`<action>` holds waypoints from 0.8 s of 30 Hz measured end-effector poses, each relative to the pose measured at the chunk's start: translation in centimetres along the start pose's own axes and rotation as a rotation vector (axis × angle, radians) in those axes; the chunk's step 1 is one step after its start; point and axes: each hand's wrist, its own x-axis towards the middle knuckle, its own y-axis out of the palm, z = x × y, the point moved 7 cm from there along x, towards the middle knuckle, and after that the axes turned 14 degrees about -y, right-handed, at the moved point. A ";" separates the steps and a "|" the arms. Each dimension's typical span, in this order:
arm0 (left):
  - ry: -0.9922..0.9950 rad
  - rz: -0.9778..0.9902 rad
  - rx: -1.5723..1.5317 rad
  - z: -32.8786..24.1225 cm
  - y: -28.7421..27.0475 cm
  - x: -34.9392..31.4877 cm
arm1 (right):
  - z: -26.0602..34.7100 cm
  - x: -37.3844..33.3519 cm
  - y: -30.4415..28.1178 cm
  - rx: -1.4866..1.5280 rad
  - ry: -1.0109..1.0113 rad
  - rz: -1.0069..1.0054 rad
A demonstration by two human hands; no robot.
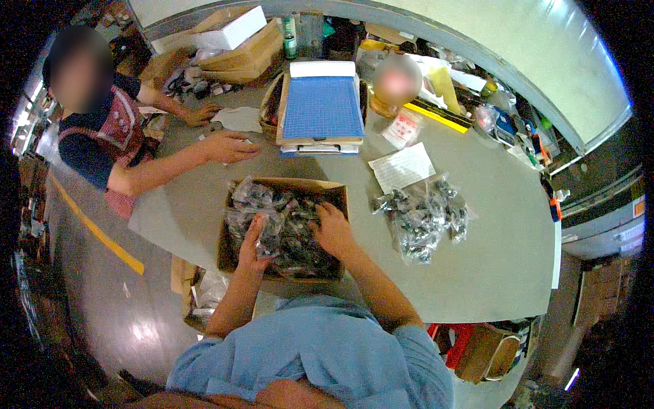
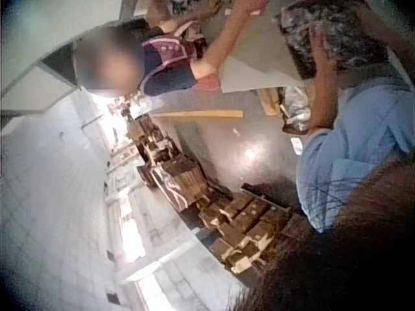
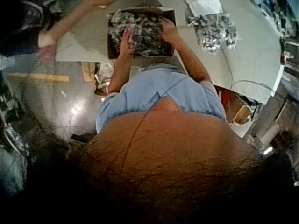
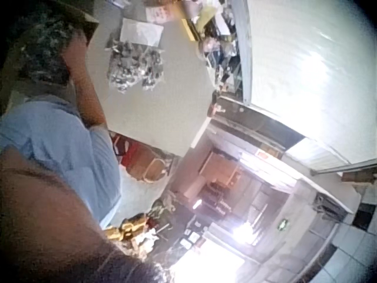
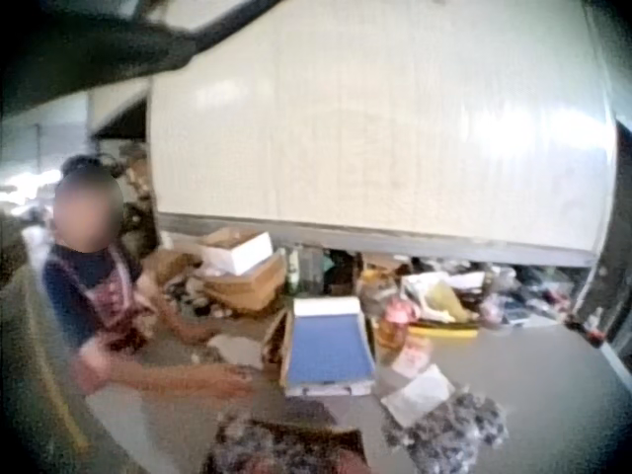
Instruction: The person takes small plastic bags containing metal parts out of a box and places them onto a table, while another person handles a clipboard and documents.
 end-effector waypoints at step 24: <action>1.085 -0.156 1.730 -2.4 7.9 -1.4 | -7.9 -11.3 -10.2 1.144 0.451 -0.738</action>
